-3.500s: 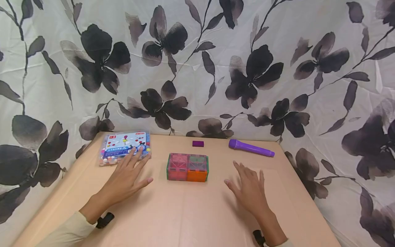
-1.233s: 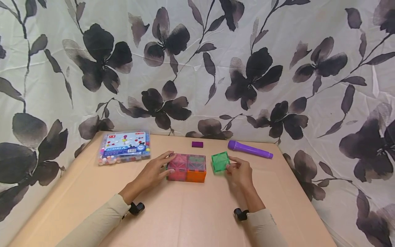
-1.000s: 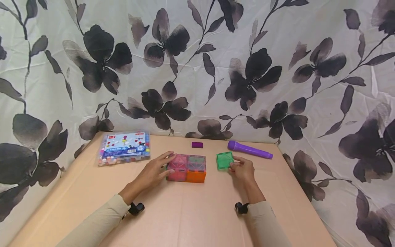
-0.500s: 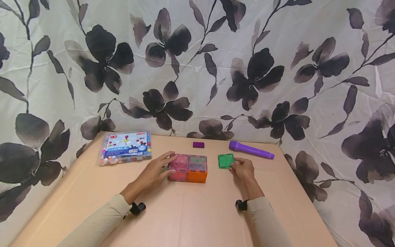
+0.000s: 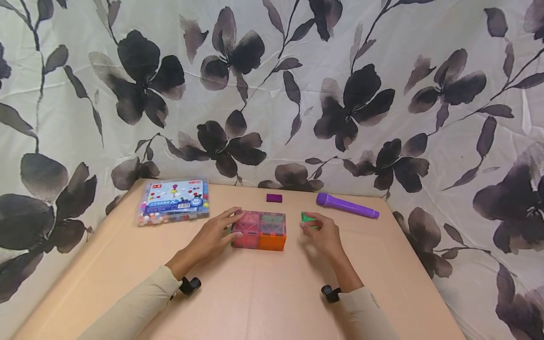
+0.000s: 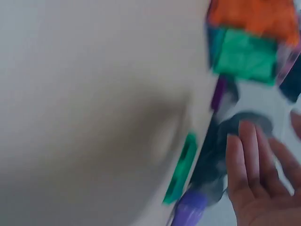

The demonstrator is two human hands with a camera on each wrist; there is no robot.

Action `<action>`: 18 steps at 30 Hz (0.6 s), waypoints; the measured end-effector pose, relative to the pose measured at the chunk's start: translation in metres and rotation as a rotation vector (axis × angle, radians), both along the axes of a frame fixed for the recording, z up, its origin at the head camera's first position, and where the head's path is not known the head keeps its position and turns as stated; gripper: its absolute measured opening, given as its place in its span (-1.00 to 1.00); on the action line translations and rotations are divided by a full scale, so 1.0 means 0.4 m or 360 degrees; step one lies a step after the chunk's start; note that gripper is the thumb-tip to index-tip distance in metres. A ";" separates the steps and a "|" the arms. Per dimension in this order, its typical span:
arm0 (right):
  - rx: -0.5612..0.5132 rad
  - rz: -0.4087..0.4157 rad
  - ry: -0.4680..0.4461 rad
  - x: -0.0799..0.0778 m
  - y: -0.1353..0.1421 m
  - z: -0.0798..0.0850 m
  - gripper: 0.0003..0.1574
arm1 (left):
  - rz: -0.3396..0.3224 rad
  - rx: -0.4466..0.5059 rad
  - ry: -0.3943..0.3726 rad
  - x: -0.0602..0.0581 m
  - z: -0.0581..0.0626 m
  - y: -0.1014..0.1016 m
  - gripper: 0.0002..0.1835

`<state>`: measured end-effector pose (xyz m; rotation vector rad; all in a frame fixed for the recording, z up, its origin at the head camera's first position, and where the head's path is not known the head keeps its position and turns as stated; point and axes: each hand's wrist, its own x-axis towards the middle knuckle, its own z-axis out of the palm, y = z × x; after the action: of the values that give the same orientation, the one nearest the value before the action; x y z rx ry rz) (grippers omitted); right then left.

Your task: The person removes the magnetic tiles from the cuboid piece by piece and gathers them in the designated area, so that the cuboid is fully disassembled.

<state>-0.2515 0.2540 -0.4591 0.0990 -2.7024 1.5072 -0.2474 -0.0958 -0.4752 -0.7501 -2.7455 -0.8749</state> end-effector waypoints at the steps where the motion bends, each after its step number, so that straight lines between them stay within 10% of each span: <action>1: -0.0059 0.0066 -0.0021 0.007 -0.016 0.003 -0.42 | 0.0000 -0.0001 -0.0005 0.000 0.000 0.000 -0.31; 8: -0.0246 0.0285 -0.0128 0.022 -0.093 -0.015 -0.35 | -0.0003 0.0024 -0.0023 -0.002 -0.002 0.003 -0.30; 18: -0.0608 0.0182 -0.0398 0.019 -0.128 -0.023 -0.44 | 0.0001 0.0029 -0.0026 0.005 0.003 0.003 -0.30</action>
<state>-0.2438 0.2029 -0.4681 0.0533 -2.5577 2.1737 -0.2454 -0.0946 -0.4742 -0.7419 -2.7480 -0.9086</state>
